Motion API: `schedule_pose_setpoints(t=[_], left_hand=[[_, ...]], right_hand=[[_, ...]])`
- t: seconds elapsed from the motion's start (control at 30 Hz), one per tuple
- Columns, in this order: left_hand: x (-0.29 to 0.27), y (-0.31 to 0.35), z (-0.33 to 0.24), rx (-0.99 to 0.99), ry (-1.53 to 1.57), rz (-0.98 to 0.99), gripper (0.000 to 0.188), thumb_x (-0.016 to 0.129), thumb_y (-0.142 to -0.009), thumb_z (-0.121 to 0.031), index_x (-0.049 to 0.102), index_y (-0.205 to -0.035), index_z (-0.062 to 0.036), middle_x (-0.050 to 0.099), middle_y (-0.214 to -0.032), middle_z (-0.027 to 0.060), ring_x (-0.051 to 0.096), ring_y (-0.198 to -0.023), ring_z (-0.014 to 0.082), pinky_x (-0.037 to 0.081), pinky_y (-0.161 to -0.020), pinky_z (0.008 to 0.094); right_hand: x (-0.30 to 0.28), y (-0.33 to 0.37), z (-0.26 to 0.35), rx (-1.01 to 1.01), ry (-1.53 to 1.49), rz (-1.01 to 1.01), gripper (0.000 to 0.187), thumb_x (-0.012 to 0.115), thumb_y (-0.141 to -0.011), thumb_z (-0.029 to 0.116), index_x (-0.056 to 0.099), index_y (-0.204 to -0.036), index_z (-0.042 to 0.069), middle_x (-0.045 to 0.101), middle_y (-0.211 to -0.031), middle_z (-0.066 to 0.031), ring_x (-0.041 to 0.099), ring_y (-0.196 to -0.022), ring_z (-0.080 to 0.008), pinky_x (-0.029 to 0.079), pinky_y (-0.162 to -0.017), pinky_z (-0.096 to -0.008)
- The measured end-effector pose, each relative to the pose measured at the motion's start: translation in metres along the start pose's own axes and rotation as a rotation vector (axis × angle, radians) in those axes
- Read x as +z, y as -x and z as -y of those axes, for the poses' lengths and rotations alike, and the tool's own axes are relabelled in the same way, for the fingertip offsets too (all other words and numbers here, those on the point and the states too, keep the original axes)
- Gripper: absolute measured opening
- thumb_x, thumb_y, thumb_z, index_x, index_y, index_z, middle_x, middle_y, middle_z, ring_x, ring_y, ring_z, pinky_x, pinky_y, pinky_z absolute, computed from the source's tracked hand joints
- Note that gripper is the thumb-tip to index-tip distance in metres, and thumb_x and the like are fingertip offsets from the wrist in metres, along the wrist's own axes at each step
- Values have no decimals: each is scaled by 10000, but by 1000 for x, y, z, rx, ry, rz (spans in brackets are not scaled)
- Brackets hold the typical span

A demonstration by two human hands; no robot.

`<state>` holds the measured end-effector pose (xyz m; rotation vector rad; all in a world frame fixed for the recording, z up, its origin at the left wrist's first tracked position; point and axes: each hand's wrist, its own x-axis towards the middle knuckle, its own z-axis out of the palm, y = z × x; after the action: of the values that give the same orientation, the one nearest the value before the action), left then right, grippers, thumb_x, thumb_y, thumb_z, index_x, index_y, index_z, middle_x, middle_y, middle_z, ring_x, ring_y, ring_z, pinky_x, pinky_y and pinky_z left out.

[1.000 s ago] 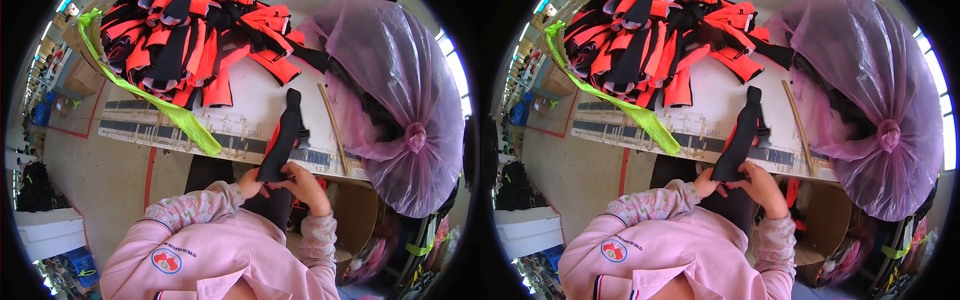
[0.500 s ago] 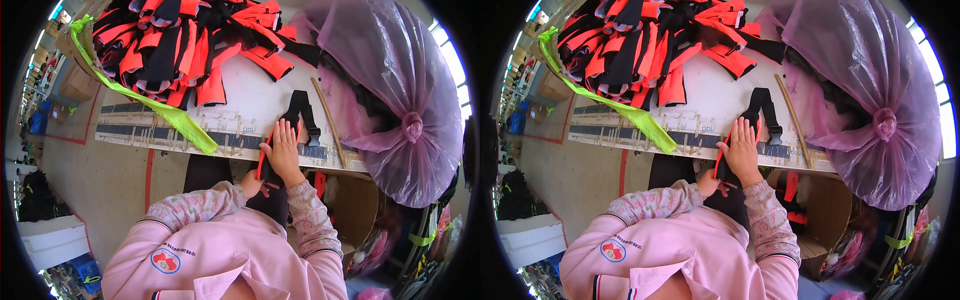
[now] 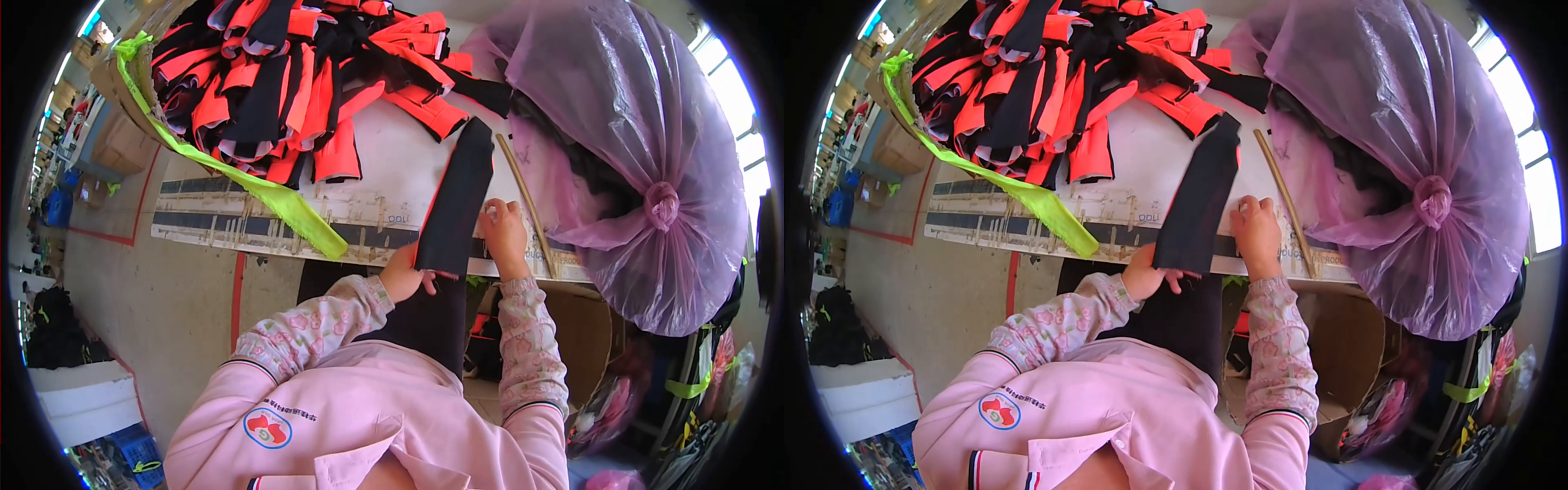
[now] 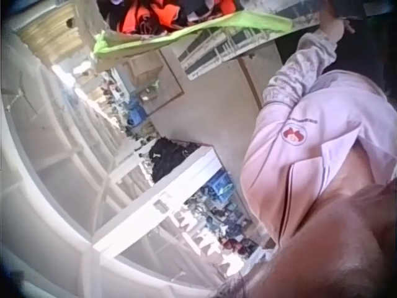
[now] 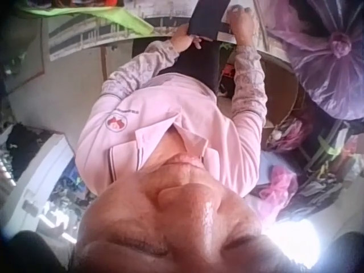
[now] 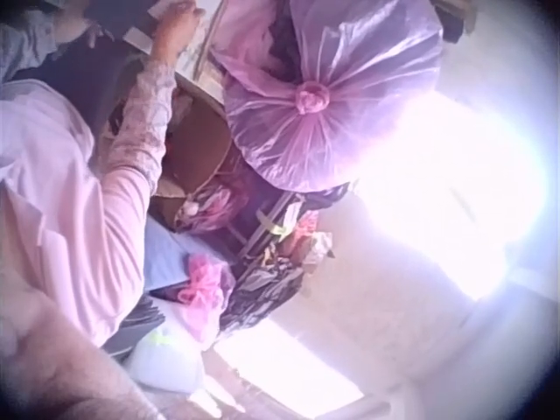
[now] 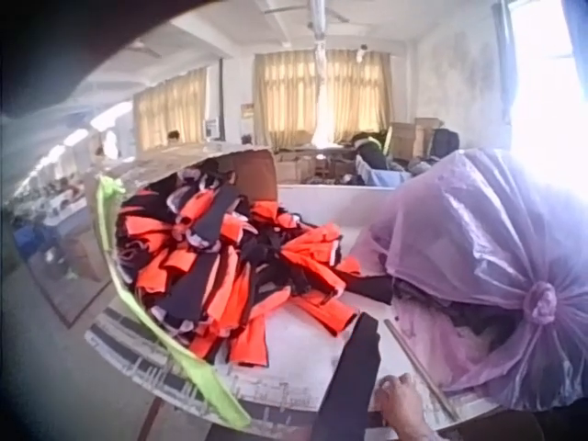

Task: Manually inserting foam padding into the straps and fabric covers of life jackets using a wooden stick.

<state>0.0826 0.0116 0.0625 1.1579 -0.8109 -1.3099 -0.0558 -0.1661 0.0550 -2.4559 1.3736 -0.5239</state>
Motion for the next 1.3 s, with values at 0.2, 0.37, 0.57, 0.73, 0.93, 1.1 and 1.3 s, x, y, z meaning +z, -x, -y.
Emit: schedule_pose_setpoints(t=[0.2, 0.37, 0.57, 0.73, 0.93, 1.1, 1.3], left_hand=[[19, 35, 40, -526, 149, -130, 377, 403, -922, -369, 567, -1054, -57, 646, -855, 106, 587, -500, 170, 476, -500, 273], [17, 25, 50, -474, 183, -129, 387, 452, -902, -388, 568, -1062, -56, 643, -873, 114, 604, -554, 191, 496, -510, 294], [29, 13, 48, -398, 233, -122, 433, 433, -906, -437, 574, -1047, -52, 645, -871, 125, 623, -599, 200, 524, -565, 317], [39, 5, 63, -320, 367, -141, 443, 427, -910, -408, 557, -1097, -28, 633, -977, 123, 641, -680, 233, 518, -498, 309], [42, 3, 78, -293, 382, -185, 433, 371, -929, -384, 559, -1088, -28, 646, -946, 140, 614, -568, 227, 489, -438, 301], [46, 2, 69, -190, 394, -227, 393, 366, -938, -348, 564, -1058, -29, 645, -941, 133, 636, -664, 236, 488, -436, 315], [43, -3, 94, -137, 395, -141, 315, 389, -940, -292, 532, -1061, -39, 631, -941, 133, 644, -810, 240, 511, -457, 314]], right_hand=[[-26, 0, -24, 108, -10, -196, 264, 653, -759, 235, 589, -981, 108, 566, -941, -139, 577, -823, -346, 468, -676, -427], [-60, 40, -74, 188, 519, -17, 256, 642, -761, 214, 565, -978, 104, 561, -928, -139, 565, -853, -330, 474, -690, -428], [-29, 43, -96, 19, 596, -27, 115, 481, -839, 118, 546, -909, 55, 564, -832, -132, 586, -804, -292, 499, -661, -366], [-53, 82, -107, 212, -49, -19, 207, 458, -825, 7, 484, -1024, -42, 563, -901, -258, 525, -853, -433, 433, -744, -432], [-106, 183, -13, 180, -526, -23, 232, 446, -941, 223, 556, -888, 25, 450, -582, 20, 418, -510, -56, 398, -474, -208], [-115, 289, -9, 418, -666, 328, 182, 482, -924, 180, 572, -858, 36, 473, -617, 32, 404, -531, -52, 354, -482, -201], [-92, 352, -63, 789, -791, 493, 209, 500, -907, 247, 574, -929, 53, 532, -850, -128, 462, -779, -205, 341, -722, -387]])
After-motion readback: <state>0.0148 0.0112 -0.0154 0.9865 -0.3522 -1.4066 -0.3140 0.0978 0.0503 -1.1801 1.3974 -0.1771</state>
